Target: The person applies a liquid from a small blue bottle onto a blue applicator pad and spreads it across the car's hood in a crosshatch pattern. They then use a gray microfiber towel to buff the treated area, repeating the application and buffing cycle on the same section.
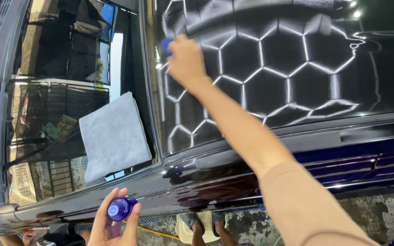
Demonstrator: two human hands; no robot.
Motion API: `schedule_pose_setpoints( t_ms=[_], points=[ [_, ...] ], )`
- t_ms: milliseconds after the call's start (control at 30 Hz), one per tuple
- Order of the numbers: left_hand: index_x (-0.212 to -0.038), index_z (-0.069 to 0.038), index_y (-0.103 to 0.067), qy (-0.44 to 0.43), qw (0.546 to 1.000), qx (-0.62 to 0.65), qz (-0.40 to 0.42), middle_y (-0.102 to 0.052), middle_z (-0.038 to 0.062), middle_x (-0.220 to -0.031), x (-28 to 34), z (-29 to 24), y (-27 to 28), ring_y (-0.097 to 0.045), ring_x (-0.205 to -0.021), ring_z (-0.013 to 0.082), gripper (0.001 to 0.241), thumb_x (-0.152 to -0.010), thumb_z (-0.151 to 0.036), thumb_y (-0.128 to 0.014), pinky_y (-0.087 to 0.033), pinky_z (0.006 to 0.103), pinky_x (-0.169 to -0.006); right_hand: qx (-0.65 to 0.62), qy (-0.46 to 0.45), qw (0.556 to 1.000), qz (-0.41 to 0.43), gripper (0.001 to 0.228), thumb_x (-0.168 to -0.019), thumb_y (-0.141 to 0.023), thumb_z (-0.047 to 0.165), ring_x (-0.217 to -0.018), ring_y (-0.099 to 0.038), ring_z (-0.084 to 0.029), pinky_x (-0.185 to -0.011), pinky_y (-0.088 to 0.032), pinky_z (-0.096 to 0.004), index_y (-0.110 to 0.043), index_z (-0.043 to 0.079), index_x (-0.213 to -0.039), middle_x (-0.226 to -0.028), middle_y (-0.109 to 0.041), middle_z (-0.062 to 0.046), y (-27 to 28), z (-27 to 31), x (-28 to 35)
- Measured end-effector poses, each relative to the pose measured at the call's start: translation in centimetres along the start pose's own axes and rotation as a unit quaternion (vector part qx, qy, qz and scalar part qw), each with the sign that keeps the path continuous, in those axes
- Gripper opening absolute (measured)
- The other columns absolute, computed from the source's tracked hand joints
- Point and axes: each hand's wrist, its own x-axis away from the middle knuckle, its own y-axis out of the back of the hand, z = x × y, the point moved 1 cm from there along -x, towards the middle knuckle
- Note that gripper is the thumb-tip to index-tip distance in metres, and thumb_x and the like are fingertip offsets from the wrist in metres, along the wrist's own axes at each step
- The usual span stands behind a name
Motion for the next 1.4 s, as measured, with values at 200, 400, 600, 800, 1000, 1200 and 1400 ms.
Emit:
schedule_pose_setpoints(
  t_ms=[200, 400, 600, 800, 1000, 1200, 1400],
  points=[
    [-0.138, 0.003, -0.057, 0.01, 1.0, -0.003, 0.018, -0.068, 0.022, -0.128, 0.5, -1.6, 0.4, -0.069, -0.116, 0.0228, 0.058, -0.082, 0.007, -0.074, -0.058, 0.0344, -0.098, -0.018, 0.076, 0.995, 0.055, 0.006, -0.078, -0.068, 0.006, -0.084, -0.064, -0.038, -0.077, -0.05, -0.051, -0.069, 0.004, -0.083, -0.091, -0.064, -0.016, -1.8, 3.7, 3.1],
    [-0.137, 0.005, -0.058, 0.005, 1.0, 0.001, 0.031, -0.067, 0.022, -0.129, 0.0, -3.0, 0.2, -0.067, -0.119, 0.0249, 0.056, -0.083, 0.011, -0.073, -0.058, 0.0361, -0.101, 0.098, 0.011, 0.995, -0.01, 0.014, -0.084, -0.08, 0.012, -0.092, -0.07, -0.034, -0.084, -0.056, -0.042, -0.076, 0.007, -0.097, -0.099, -0.072, -0.013, 19.4, -13.3, 5.3],
    [-0.135, 0.005, -0.06, 0.006, 0.999, -0.007, 0.044, -0.068, 0.022, -0.128, -0.3, -4.3, 0.5, -0.067, -0.12, 0.0249, 0.056, -0.081, 0.015, -0.073, -0.059, 0.0364, -0.101, 0.2, -0.053, 0.976, -0.072, 0.019, -0.079, -0.079, 0.009, -0.092, -0.067, -0.035, -0.079, -0.053, -0.044, -0.072, 0.005, -0.096, -0.102, -0.066, -0.017, 27.3, -18.1, 8.4],
    [-0.135, 0.004, -0.06, 0.002, 0.998, 0.014, 0.063, -0.068, 0.02, -0.128, 0.9, -5.3, 0.2, -0.066, -0.12, 0.0227, 0.058, -0.08, 0.014, -0.074, -0.058, 0.0344, -0.101, 0.031, 0.059, 0.998, -0.021, 0.017, -0.074, -0.077, 0.012, -0.089, -0.064, -0.039, -0.08, -0.049, -0.05, -0.068, 0.005, -0.087, -0.093, -0.066, -0.016, 9.0, -2.0, 6.5],
    [-0.135, 0.005, -0.059, 0.006, 0.998, 0.011, 0.064, -0.068, 0.02, -0.129, 1.3, -6.2, -0.4, -0.067, -0.119, 0.0223, 0.057, -0.081, 0.014, -0.073, -0.057, 0.0342, -0.101, 0.041, 0.059, 0.992, 0.107, 0.015, -0.079, -0.068, 0.009, -0.086, -0.064, -0.035, -0.08, -0.05, -0.048, -0.069, 0.004, -0.093, -0.099, -0.065, -0.016, 2.5, 8.3, 7.6],
    [-0.135, 0.006, -0.059, 0.002, 0.996, 0.026, 0.085, -0.066, 0.021, -0.129, 0.8, -6.3, -0.9, -0.066, -0.121, 0.0226, 0.056, -0.082, 0.014, -0.072, -0.058, 0.0353, -0.102, 0.022, -0.037, 0.999, 0.027, 0.018, -0.083, -0.079, 0.014, -0.097, -0.068, -0.036, -0.084, -0.056, -0.044, -0.074, 0.005, -0.098, -0.104, -0.068, -0.017, 20.3, -5.2, 10.5],
    [-0.135, 0.006, -0.059, -0.007, 0.995, 0.027, 0.101, -0.067, 0.02, -0.13, 0.9, -6.7, -1.3, -0.065, -0.123, 0.0224, 0.053, -0.083, 0.013, -0.073, -0.056, 0.036, -0.105, 0.184, -0.169, 0.968, 0.002, 0.017, -0.089, -0.078, 0.013, -0.095, -0.068, -0.035, -0.081, -0.055, -0.044, -0.071, 0.005, -0.102, -0.107, -0.065, -0.016, 32.0, -12.6, 13.1]
  ],
)
